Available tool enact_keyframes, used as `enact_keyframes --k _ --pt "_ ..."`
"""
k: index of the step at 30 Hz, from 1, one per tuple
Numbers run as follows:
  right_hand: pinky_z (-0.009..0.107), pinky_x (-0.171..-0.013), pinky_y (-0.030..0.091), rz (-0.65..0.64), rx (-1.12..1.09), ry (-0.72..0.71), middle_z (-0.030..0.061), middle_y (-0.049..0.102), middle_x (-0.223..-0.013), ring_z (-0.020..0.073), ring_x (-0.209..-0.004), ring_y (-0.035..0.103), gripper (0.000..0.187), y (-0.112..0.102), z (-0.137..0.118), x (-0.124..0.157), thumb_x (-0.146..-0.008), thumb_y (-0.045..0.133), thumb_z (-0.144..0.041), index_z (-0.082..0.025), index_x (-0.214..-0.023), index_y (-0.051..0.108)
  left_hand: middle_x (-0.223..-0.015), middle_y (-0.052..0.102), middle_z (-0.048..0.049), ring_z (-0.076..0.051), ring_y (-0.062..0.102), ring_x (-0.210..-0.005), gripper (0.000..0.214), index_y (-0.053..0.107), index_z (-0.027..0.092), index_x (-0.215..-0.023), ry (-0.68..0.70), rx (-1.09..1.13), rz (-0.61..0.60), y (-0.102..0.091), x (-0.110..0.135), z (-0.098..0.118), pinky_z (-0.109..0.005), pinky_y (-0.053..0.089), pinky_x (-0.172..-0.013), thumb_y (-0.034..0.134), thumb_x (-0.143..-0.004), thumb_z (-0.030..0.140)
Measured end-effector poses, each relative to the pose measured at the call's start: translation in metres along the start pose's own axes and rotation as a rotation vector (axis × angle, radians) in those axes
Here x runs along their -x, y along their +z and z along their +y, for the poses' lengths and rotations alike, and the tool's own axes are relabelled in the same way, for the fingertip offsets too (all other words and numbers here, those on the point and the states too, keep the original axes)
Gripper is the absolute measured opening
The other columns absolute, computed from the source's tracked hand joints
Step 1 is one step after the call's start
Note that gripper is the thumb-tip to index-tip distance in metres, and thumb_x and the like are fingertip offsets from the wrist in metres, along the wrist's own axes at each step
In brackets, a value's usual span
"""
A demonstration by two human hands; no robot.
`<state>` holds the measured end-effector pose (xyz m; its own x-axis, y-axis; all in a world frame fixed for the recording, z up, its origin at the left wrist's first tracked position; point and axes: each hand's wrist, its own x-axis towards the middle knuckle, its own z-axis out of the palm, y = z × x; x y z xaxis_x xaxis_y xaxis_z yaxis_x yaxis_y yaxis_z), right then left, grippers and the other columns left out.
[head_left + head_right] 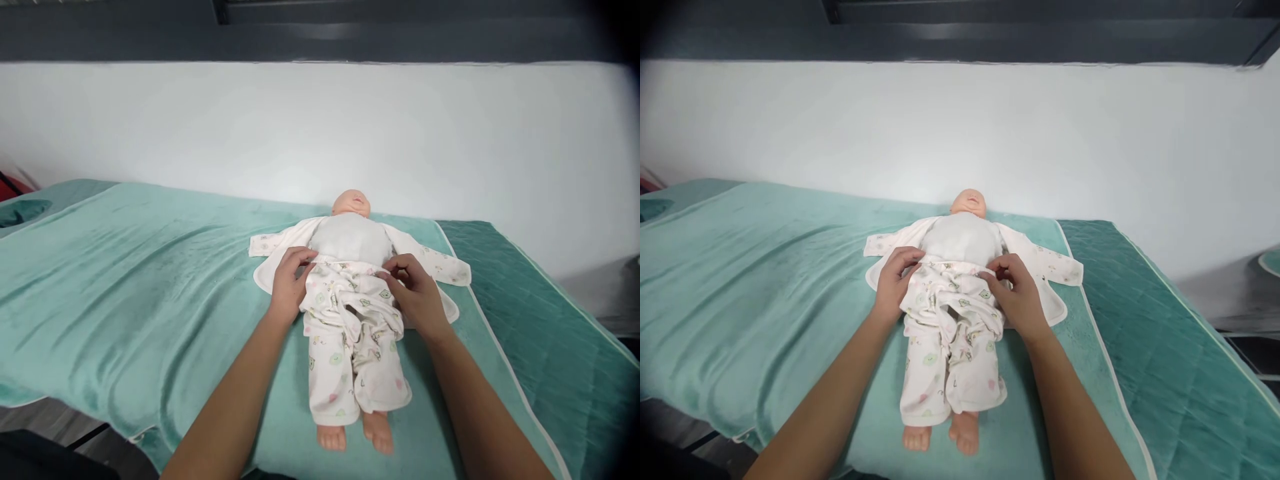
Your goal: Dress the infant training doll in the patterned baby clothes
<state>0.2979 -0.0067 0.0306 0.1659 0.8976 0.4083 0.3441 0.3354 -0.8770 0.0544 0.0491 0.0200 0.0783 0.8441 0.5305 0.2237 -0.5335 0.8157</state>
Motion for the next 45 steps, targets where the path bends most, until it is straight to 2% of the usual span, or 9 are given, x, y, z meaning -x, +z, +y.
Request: enact_keyframes --k 6,15,17,22,25,29,36,41,45 --pt "0.032 -0.082 0.043 -0.167 0.027 -0.084 0.0023 0.053 -0.100 0.0184 -0.092 0.051 0.017 -0.005 -0.002 -0.003 -0.082 0.071 -0.031 -0.026 -0.094 0.060 -0.105 0.059 -0.0053 -0.016 0.059 -0.099 0.018 0.070 0.022 -0.103 0.096 -0.100 -0.022 0.000 0.000 -0.002 -0.031 0.051 -0.087 0.056 -0.092 0.026" --pt "0.032 -0.072 0.038 -0.351 0.138 -0.135 0.0026 0.052 -0.087 0.0182 -0.083 0.048 0.024 -0.012 -0.003 -0.021 -0.091 0.059 -0.040 -0.022 -0.076 0.055 -0.109 0.062 -0.0073 -0.017 0.060 -0.104 0.019 0.065 0.020 -0.102 0.297 -0.253 -0.099 0.008 -0.010 -0.003 -0.032 0.047 -0.093 0.048 -0.097 0.027" --pt "0.030 -0.067 0.036 -0.298 0.171 -0.074 -0.0004 0.049 -0.077 0.0160 -0.073 0.044 0.025 -0.010 0.001 -0.027 -0.091 0.058 -0.043 -0.022 -0.077 0.054 -0.100 0.065 -0.0052 -0.017 0.060 -0.095 0.018 0.063 0.020 -0.096 0.235 -0.253 -0.135 0.011 -0.017 -0.005 -0.030 0.047 -0.086 0.048 -0.097 0.030" --pt "0.027 -0.058 0.030 -0.231 0.104 0.137 -0.0050 0.042 -0.063 0.0129 -0.062 0.038 0.032 -0.003 0.010 -0.053 -0.088 0.058 -0.051 -0.023 -0.077 0.052 -0.084 0.062 -0.0003 -0.015 0.056 -0.078 0.015 0.057 0.020 -0.091 -0.104 -0.159 -0.150 0.015 -0.042 -0.011 -0.027 0.044 -0.073 0.051 -0.093 0.034" --pt "0.025 -0.056 0.032 -0.277 -0.039 0.214 -0.0048 0.048 -0.064 0.0127 -0.059 0.040 0.033 0.002 0.016 -0.065 -0.084 0.061 -0.055 -0.023 -0.078 0.053 -0.077 0.058 0.0005 -0.014 0.052 -0.071 0.019 0.057 0.020 -0.088 -0.317 0.084 -0.174 0.016 -0.052 -0.015 -0.025 0.042 -0.066 0.054 -0.090 0.038" --pt "0.024 -0.053 0.033 -0.227 -0.233 0.281 -0.0035 0.049 -0.067 0.0120 -0.059 0.041 0.035 0.006 0.026 -0.064 -0.079 0.065 -0.055 -0.022 -0.078 0.054 -0.069 0.053 0.0030 -0.011 0.046 -0.060 0.023 0.056 0.019 -0.084 -0.518 0.399 -0.154 0.014 -0.052 -0.013 -0.023 0.038 -0.058 0.061 -0.084 0.041" --pt "0.023 -0.048 0.032 -0.155 -0.253 0.362 -0.0033 0.050 -0.062 0.0106 -0.055 0.040 0.037 -0.008 0.040 -0.055 -0.075 0.071 -0.054 -0.021 -0.072 0.057 -0.065 0.052 0.0042 -0.010 0.044 -0.057 0.020 0.056 0.019 -0.081 -0.587 0.385 -0.035 0.010 -0.046 -0.015 -0.023 0.036 -0.057 0.063 -0.080 0.038" --pt "0.021 -0.044 0.023 -0.384 -0.183 0.399 -0.0063 0.050 -0.062 0.0081 -0.050 0.036 0.032 -0.030 0.040 -0.050 -0.077 0.070 -0.049 -0.022 -0.091 0.059 -0.076 0.057 0.0018 -0.013 0.050 -0.070 0.021 0.059 0.019 -0.088 -0.400 0.164 -0.194 0.004 -0.045 -0.030 -0.023 0.038 -0.064 0.062 -0.082 0.038" --pt "0.021 -0.048 0.029 -0.435 -0.121 0.354 -0.0055 0.054 -0.068 0.0085 -0.054 0.042 0.024 -0.034 0.036 -0.048 -0.077 0.069 -0.041 -0.021 -0.087 0.057 -0.078 0.055 0.0024 -0.013 0.050 -0.072 0.020 0.058 0.020 -0.093 -0.290 0.047 -0.295 -0.003 -0.042 -0.032 -0.023 0.038 -0.067 0.059 -0.084 0.037"
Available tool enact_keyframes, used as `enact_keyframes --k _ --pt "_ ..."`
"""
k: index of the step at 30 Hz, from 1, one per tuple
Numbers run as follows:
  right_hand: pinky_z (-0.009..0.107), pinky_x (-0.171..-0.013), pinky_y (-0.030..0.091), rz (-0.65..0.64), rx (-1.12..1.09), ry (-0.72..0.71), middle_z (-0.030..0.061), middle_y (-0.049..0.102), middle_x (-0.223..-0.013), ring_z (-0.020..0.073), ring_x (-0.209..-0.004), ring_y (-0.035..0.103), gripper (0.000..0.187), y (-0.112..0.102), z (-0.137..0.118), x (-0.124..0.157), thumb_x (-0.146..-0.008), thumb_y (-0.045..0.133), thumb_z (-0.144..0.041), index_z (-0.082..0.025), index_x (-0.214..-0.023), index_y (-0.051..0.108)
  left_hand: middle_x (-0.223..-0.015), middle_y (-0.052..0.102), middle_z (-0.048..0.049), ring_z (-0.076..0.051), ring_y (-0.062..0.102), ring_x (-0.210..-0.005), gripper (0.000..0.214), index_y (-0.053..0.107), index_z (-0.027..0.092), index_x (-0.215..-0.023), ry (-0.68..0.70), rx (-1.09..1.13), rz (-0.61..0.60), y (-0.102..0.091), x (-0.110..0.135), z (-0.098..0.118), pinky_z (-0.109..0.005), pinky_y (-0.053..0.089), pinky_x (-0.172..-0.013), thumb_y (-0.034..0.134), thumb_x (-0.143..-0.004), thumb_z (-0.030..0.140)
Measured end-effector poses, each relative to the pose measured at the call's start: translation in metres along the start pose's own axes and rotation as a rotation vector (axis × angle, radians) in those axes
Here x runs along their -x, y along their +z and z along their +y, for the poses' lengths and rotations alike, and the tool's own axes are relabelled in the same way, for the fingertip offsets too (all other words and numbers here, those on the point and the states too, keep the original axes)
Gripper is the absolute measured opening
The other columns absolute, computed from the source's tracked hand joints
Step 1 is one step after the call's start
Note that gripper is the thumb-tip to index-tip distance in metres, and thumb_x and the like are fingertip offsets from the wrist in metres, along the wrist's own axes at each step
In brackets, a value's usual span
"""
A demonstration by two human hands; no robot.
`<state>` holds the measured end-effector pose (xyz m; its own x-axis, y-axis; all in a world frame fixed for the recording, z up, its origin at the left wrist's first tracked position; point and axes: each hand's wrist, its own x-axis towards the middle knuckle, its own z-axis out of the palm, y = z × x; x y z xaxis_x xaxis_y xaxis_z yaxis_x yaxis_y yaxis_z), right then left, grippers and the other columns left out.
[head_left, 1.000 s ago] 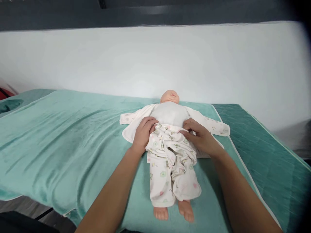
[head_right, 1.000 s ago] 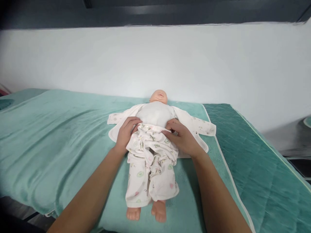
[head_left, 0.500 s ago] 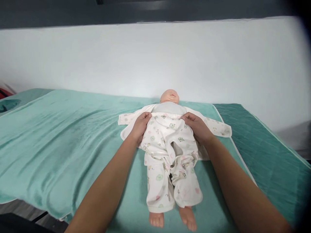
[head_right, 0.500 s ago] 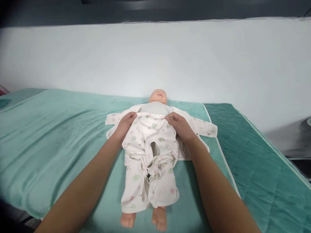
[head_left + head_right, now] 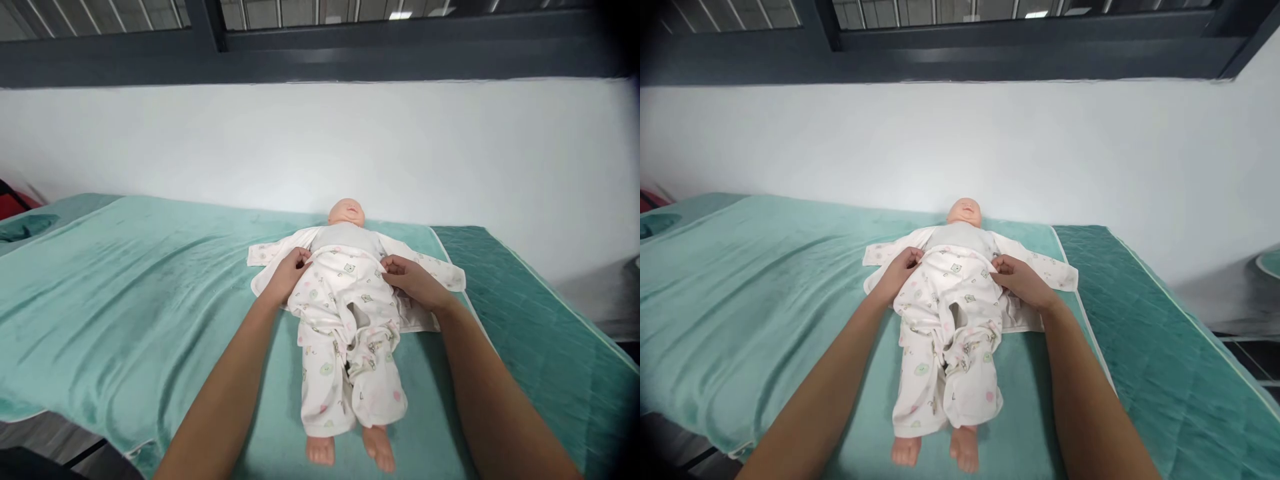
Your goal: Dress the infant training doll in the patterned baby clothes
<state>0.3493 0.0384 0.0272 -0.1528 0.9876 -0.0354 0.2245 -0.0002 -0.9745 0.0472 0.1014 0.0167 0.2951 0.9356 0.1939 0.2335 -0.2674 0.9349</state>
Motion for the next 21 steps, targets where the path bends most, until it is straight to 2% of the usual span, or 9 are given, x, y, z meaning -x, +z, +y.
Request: enact_keyframes --k 2,5,8,11,13,16,18,21 --pt "0.022 -0.048 0.031 0.064 0.051 0.017 -0.0061 0.053 -0.067 0.0089 -0.052 0.043 0.022 0.004 0.000 -0.003 -0.074 0.068 -0.037 -0.022 -0.083 0.055 -0.077 0.055 0.0027 -0.013 0.050 -0.071 0.017 0.057 0.020 -0.094 0.008 -0.093 0.028 -0.001 0.002 0.002 -0.024 0.037 -0.066 0.059 -0.084 0.033" --pt "0.025 -0.048 0.033 0.240 0.179 0.027 -0.0057 0.054 -0.068 0.0107 -0.049 0.044 0.014 0.012 0.003 -0.012 -0.072 0.061 -0.031 -0.023 -0.081 0.053 -0.075 0.056 0.0027 -0.015 0.050 -0.068 0.011 0.056 0.021 -0.093 0.032 -0.259 0.146 0.000 0.001 0.006 -0.026 0.035 -0.065 0.055 -0.085 0.028" --pt "0.028 -0.057 0.039 0.457 0.340 -0.046 -0.0021 0.060 -0.074 0.0156 -0.061 0.051 0.009 0.021 0.008 -0.021 -0.071 0.055 -0.026 -0.024 -0.080 0.055 -0.072 0.058 0.0023 -0.017 0.053 -0.068 0.012 0.056 0.023 -0.097 0.017 -0.322 0.266 0.003 -0.002 0.006 -0.028 0.035 -0.066 0.050 -0.087 0.025" --pt "0.031 -0.066 0.040 0.586 0.425 -0.106 0.0011 0.064 -0.077 0.0202 -0.072 0.055 0.009 0.026 0.013 -0.026 -0.073 0.055 -0.027 -0.025 -0.081 0.057 -0.065 0.058 0.0022 -0.020 0.055 -0.067 0.015 0.058 0.023 -0.099 -0.032 -0.325 0.297 0.005 -0.006 0.003 -0.029 0.036 -0.066 0.051 -0.086 0.024" --pt "0.032 -0.065 0.039 0.585 0.458 -0.084 0.0016 0.065 -0.075 0.0210 -0.071 0.055 0.008 0.025 0.014 -0.026 -0.073 0.057 -0.030 -0.025 -0.079 0.058 -0.068 0.062 0.0007 -0.021 0.057 -0.070 0.016 0.062 0.023 -0.097 -0.055 -0.313 0.279 0.006 -0.009 0.001 -0.030 0.038 -0.069 0.056 -0.082 0.025" --pt "0.031 -0.061 0.038 0.518 0.463 -0.027 0.0017 0.064 -0.069 0.0201 -0.065 0.055 0.009 0.021 0.012 -0.025 -0.074 0.059 -0.033 -0.024 -0.073 0.060 -0.084 0.070 -0.0038 -0.023 0.062 -0.081 0.017 0.067 0.023 -0.094 -0.084 -0.265 0.215 0.006 -0.011 0.004 -0.032 0.042 -0.076 0.060 -0.079 0.027" --pt "0.030 -0.059 0.039 0.448 0.414 -0.004 0.0017 0.065 -0.068 0.0194 -0.064 0.056 0.009 0.019 0.010 -0.024 -0.074 0.058 -0.032 -0.024 -0.075 0.062 -0.093 0.073 -0.0059 -0.024 0.063 -0.089 0.018 0.070 0.021 -0.092 -0.089 -0.239 0.155 0.006 -0.011 0.008 -0.033 0.044 -0.081 0.060 -0.079 0.029" --pt "0.029 -0.056 0.040 0.361 0.308 0.020 0.0007 0.065 -0.070 0.0188 -0.065 0.056 0.009 0.020 0.006 -0.022 -0.071 0.060 -0.029 -0.023 -0.079 0.060 -0.096 0.074 -0.0075 -0.026 0.064 -0.093 0.020 0.072 0.019 -0.089 -0.137 -0.158 0.052 0.004 -0.008 0.014 -0.034 0.046 -0.081 0.058 -0.080 0.031"
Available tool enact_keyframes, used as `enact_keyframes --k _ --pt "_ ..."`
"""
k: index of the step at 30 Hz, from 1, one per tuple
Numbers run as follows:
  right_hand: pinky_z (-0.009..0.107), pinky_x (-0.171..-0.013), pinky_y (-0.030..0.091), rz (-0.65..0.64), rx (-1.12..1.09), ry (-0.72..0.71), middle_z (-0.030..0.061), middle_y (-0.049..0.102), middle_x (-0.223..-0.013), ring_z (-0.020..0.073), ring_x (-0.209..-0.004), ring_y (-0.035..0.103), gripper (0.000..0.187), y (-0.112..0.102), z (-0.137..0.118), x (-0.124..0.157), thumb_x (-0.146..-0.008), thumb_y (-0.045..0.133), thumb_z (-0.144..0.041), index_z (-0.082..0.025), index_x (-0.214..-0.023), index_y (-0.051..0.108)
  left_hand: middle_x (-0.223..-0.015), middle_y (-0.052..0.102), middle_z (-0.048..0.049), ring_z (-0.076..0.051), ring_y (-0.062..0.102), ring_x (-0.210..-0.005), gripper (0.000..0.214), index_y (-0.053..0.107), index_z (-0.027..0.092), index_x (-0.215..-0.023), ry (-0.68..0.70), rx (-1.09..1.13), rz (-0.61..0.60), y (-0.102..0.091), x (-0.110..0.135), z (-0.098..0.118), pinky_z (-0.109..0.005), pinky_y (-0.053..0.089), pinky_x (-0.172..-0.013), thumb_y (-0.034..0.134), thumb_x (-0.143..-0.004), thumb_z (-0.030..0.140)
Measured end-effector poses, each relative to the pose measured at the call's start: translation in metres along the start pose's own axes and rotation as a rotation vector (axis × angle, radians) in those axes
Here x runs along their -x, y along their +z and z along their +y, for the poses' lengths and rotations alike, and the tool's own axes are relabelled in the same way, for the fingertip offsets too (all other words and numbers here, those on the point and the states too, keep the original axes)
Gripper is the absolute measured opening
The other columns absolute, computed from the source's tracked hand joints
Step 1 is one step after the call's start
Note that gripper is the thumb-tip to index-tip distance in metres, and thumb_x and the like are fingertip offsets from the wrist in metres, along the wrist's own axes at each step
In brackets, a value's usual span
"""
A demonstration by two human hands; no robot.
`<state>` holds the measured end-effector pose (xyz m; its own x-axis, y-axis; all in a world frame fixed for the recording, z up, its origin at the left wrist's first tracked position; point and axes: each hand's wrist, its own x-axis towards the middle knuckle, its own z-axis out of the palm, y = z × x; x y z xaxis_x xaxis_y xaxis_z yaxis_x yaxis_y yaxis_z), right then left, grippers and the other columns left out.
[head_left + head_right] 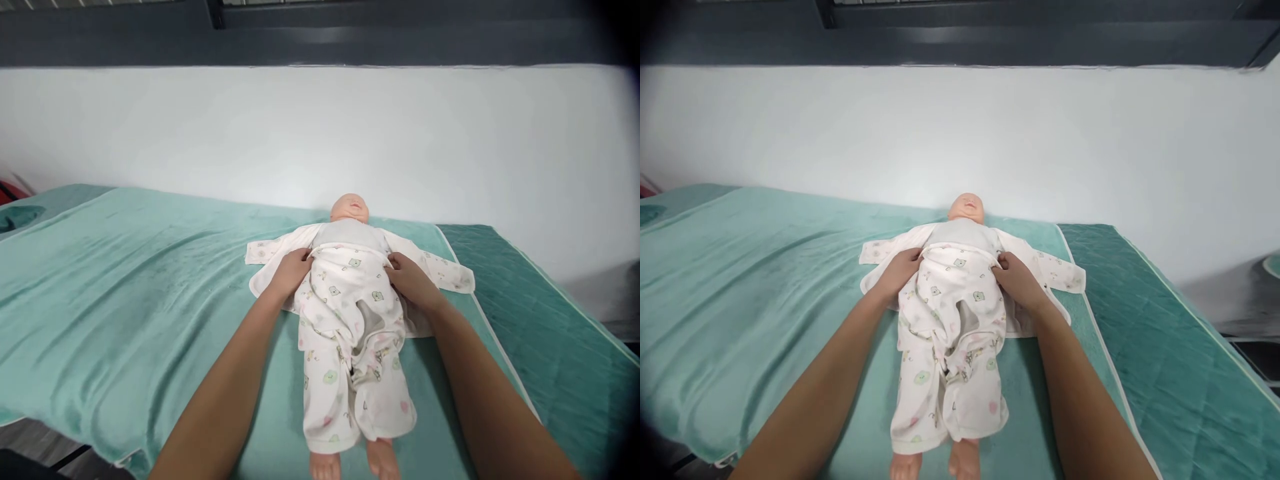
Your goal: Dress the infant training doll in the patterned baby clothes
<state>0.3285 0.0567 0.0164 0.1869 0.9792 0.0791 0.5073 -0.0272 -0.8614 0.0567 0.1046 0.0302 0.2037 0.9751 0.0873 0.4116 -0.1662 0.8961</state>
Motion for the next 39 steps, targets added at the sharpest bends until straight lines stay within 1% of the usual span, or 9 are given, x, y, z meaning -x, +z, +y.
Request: enact_keyframes --k 4,7,10,13,19,24,29,35,39 --pt "0.027 -0.054 0.040 -0.079 -0.241 0.003 -0.0015 0.062 -0.072 0.0167 -0.064 0.054 0.008 0.003 -0.002 0.005 -0.071 0.058 -0.025 -0.023 -0.078 0.056 -0.092 0.075 -0.0089 -0.026 0.066 -0.087 0.026 0.072 0.018 -0.097 -0.140 0.362 -0.179 0.001 0.004 0.001 -0.035 0.051 -0.075 0.064 -0.077 0.032" --pt "0.027 -0.054 0.041 -0.137 -0.427 0.017 -0.0026 0.061 -0.072 0.0154 -0.063 0.053 0.008 0.006 0.000 0.007 -0.072 0.058 -0.024 -0.023 -0.079 0.055 -0.087 0.075 -0.0092 -0.024 0.068 -0.081 0.032 0.071 0.017 -0.103 -0.233 0.579 -0.228 0.003 0.003 -0.002 -0.035 0.054 -0.072 0.068 -0.072 0.024" --pt "0.027 -0.054 0.042 -0.173 -0.539 0.019 -0.0028 0.061 -0.070 0.0153 -0.060 0.053 0.010 0.006 0.003 0.006 -0.072 0.062 -0.026 -0.023 -0.080 0.057 -0.087 0.075 -0.0080 -0.022 0.070 -0.081 0.040 0.069 0.017 -0.106 -0.230 0.694 -0.245 0.005 -0.001 -0.006 -0.035 0.056 -0.075 0.069 -0.066 0.013" --pt "0.029 -0.057 0.044 -0.187 -0.571 0.026 -0.0024 0.063 -0.069 0.0163 -0.061 0.055 0.014 0.004 0.004 0.004 -0.072 0.068 -0.032 -0.024 -0.079 0.059 -0.088 0.075 -0.0069 -0.022 0.070 -0.083 0.045 0.069 0.018 -0.105 -0.207 0.762 -0.260 0.005 -0.003 -0.011 -0.036 0.056 -0.080 0.068 -0.062 0.006" --pt "0.034 -0.066 0.048 -0.271 -0.704 0.016 0.0014 0.071 -0.081 0.0204 -0.072 0.064 0.025 0.000 0.003 0.005 -0.077 0.071 -0.042 -0.025 -0.094 0.066 -0.090 0.075 -0.0067 -0.022 0.070 -0.085 0.049 0.069 0.018 -0.105 -0.187 0.783 -0.267 0.003 -0.001 -0.012 -0.034 0.056 -0.076 0.064 -0.058 0.002" --pt "0.036 -0.067 0.051 -0.255 -0.730 0.043 0.0036 0.074 -0.087 0.0238 -0.079 0.067 0.029 0.000 0.004 0.006 -0.079 0.069 -0.044 -0.025 -0.100 0.068 -0.097 0.075 -0.0065 -0.021 0.069 -0.088 0.052 0.071 0.017 -0.102 -0.170 0.766 -0.244 0.003 0.004 -0.003 -0.030 0.055 -0.073 0.059 -0.055 -0.001" --pt "0.035 -0.070 0.052 -0.263 -0.747 0.021 0.0040 0.074 -0.090 0.0235 -0.085 0.069 0.025 0.003 0.004 0.007 -0.077 0.072 -0.036 -0.023 -0.098 0.069 -0.099 0.076 -0.0072 -0.024 0.069 -0.093 0.056 0.071 0.016 -0.104 -0.174 0.751 -0.233 0.004 0.006 0.003 -0.033 0.056 -0.076 0.055 -0.054 -0.001" --pt "0.035 -0.075 0.054 -0.270 -0.667 -0.004 0.0027 0.075 -0.097 0.0249 -0.093 0.068 0.041 0.006 0.006 0.007 -0.069 0.078 -0.029 -0.025 -0.107 0.066 -0.101 0.075 -0.0068 -0.025 0.068 -0.097 0.051 0.071 0.016 -0.104 -0.162 0.672 -0.246 0.004 0.005 0.003 -0.034 0.054 -0.083 0.060 -0.056 0.002" --pt "0.037 -0.079 0.055 -0.237 -0.620 0.028 0.0031 0.075 -0.099 0.0256 -0.095 0.068 0.041 0.005 0.005 0.004 -0.068 0.077 -0.026 -0.024 -0.107 0.067 -0.100 0.076 -0.0081 -0.027 0.066 -0.101 0.047 0.072 0.016 -0.103 -0.107 0.603 -0.266 0.003 0.006 0.005 -0.037 0.054 -0.087 0.063 -0.058 0.006"
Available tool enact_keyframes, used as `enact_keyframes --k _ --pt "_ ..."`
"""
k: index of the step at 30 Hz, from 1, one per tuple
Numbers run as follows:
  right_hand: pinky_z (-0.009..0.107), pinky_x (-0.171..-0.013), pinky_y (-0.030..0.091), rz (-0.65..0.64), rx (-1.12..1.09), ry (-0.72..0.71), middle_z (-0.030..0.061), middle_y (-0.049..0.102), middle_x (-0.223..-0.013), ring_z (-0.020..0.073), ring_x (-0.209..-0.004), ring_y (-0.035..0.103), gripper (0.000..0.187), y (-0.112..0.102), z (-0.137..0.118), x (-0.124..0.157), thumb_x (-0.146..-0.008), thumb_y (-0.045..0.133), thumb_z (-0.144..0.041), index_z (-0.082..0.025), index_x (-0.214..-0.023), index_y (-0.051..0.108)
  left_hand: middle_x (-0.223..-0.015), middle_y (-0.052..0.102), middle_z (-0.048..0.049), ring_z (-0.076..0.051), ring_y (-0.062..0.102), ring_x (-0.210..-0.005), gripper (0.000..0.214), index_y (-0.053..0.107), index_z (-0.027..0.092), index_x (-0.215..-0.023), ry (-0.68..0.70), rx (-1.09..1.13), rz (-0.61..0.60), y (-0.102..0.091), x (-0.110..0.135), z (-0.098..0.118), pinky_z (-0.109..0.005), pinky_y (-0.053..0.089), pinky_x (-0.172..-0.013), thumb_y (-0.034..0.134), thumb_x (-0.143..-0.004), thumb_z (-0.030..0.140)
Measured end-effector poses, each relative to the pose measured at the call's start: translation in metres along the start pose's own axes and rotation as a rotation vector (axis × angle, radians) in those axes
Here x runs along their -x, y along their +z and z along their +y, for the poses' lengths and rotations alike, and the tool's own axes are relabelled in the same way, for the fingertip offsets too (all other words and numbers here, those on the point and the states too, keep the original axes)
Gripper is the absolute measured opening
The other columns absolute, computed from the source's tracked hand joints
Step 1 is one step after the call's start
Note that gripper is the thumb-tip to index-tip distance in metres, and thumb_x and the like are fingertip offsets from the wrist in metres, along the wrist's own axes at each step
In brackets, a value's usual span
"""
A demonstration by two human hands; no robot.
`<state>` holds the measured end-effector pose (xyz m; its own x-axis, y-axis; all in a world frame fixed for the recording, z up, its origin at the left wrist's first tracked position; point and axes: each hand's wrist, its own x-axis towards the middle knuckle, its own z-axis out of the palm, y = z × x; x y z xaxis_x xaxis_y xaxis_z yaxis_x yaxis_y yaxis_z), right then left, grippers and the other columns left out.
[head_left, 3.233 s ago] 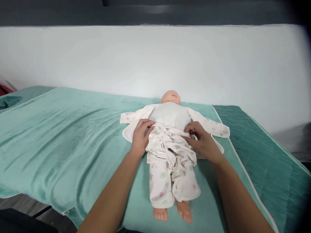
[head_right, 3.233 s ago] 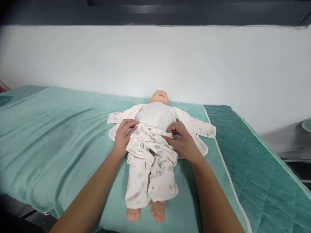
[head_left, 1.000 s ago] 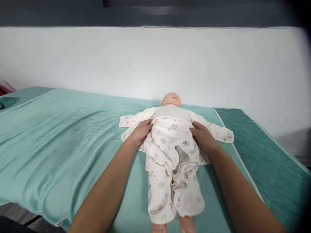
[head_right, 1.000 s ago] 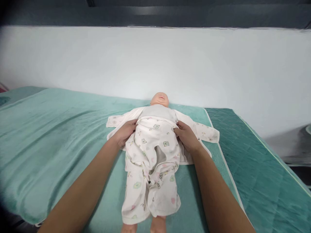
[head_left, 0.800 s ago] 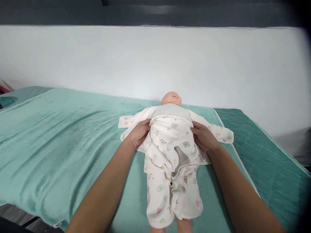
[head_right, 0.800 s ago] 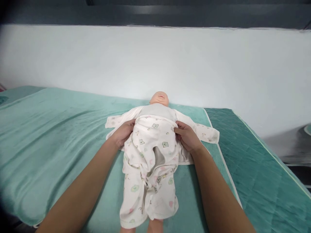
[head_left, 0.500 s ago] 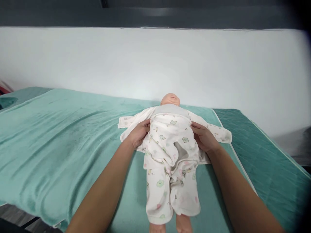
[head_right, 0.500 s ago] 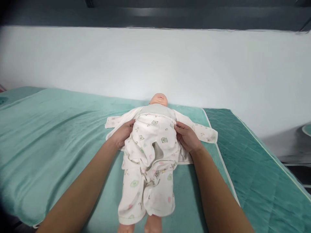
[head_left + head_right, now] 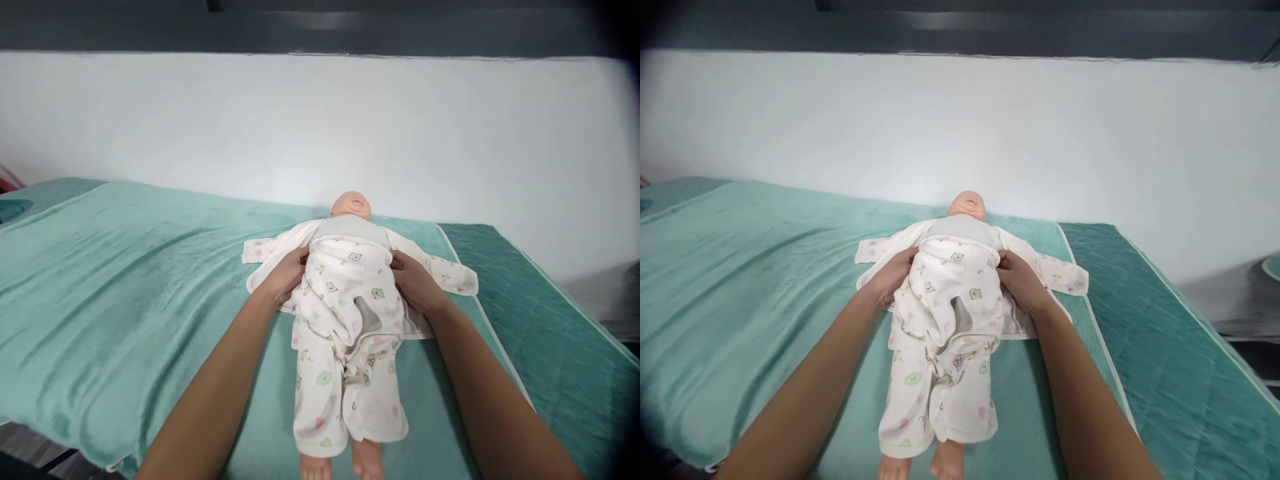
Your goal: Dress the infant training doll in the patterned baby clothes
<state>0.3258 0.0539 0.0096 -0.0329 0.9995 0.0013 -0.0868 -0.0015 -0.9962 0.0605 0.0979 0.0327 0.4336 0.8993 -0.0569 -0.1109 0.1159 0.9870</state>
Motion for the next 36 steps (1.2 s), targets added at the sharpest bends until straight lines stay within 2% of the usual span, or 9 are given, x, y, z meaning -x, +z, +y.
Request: enact_keyframes --k 5,10,19,26,34,36 --pt "0.038 -0.081 0.054 -0.053 0.064 0.000 0.0033 0.075 -0.100 0.0265 -0.096 0.067 0.039 0.004 -0.007 0.000 -0.071 0.072 -0.024 -0.025 -0.110 0.068 -0.098 0.076 -0.0104 -0.030 0.066 -0.102 0.040 0.073 0.015 -0.102 0.022 -0.088 -0.031 0.000 -0.001 -0.001 -0.040 0.052 -0.089 0.071 -0.062 0.016" --pt "0.038 -0.079 0.054 -0.077 0.166 0.003 0.0034 0.075 -0.101 0.0272 -0.095 0.067 0.037 0.004 -0.007 0.001 -0.075 0.068 -0.028 -0.023 -0.112 0.070 -0.095 0.076 -0.0093 -0.029 0.067 -0.096 0.038 0.072 0.015 -0.103 0.034 -0.096 -0.008 0.004 0.002 0.000 -0.039 0.053 -0.085 0.071 -0.065 0.020" --pt "0.040 -0.083 0.052 0.057 0.311 -0.098 0.0036 0.076 -0.093 0.0285 -0.093 0.067 0.027 0.006 0.002 -0.002 -0.078 0.064 -0.034 -0.022 -0.100 0.075 -0.089 0.075 -0.0066 -0.026 0.068 -0.086 0.029 0.075 0.016 -0.094 0.068 -0.104 0.094 0.008 0.000 -0.003 -0.037 0.053 -0.077 0.068 -0.068 0.024" --pt "0.041 -0.086 0.049 0.213 0.521 -0.239 0.0039 0.075 -0.102 0.0283 -0.098 0.063 0.027 0.010 0.005 0.002 -0.081 0.057 -0.033 -0.023 -0.099 0.074 -0.084 0.075 -0.0050 -0.025 0.068 -0.083 0.028 0.074 0.017 -0.094 0.046 -0.021 0.126 0.010 0.002 -0.004 -0.037 0.054 -0.079 0.068 -0.069 0.027" --pt "0.037 -0.078 0.048 0.221 0.703 -0.267 0.0049 0.074 -0.096 0.0251 -0.086 0.062 0.028 0.013 0.002 0.004 -0.080 0.051 -0.028 -0.020 -0.095 0.073 -0.084 0.074 -0.0047 -0.027 0.066 -0.090 0.020 0.073 0.017 -0.086 0.172 -0.286 0.132 0.003 -0.009 -0.011 -0.037 0.051 -0.083 0.062 -0.073 0.028" --pt "0.035 -0.074 0.047 0.278 0.762 -0.241 0.0047 0.074 -0.091 0.0237 -0.082 0.062 0.026 0.012 0.002 0.004 -0.079 0.051 -0.026 -0.021 -0.093 0.073 -0.086 0.073 -0.0044 -0.025 0.064 -0.089 0.017 0.070 0.018 -0.085 0.214 -0.364 0.206 0.002 -0.010 -0.014 -0.036 0.050 -0.083 0.060 -0.075 0.025"
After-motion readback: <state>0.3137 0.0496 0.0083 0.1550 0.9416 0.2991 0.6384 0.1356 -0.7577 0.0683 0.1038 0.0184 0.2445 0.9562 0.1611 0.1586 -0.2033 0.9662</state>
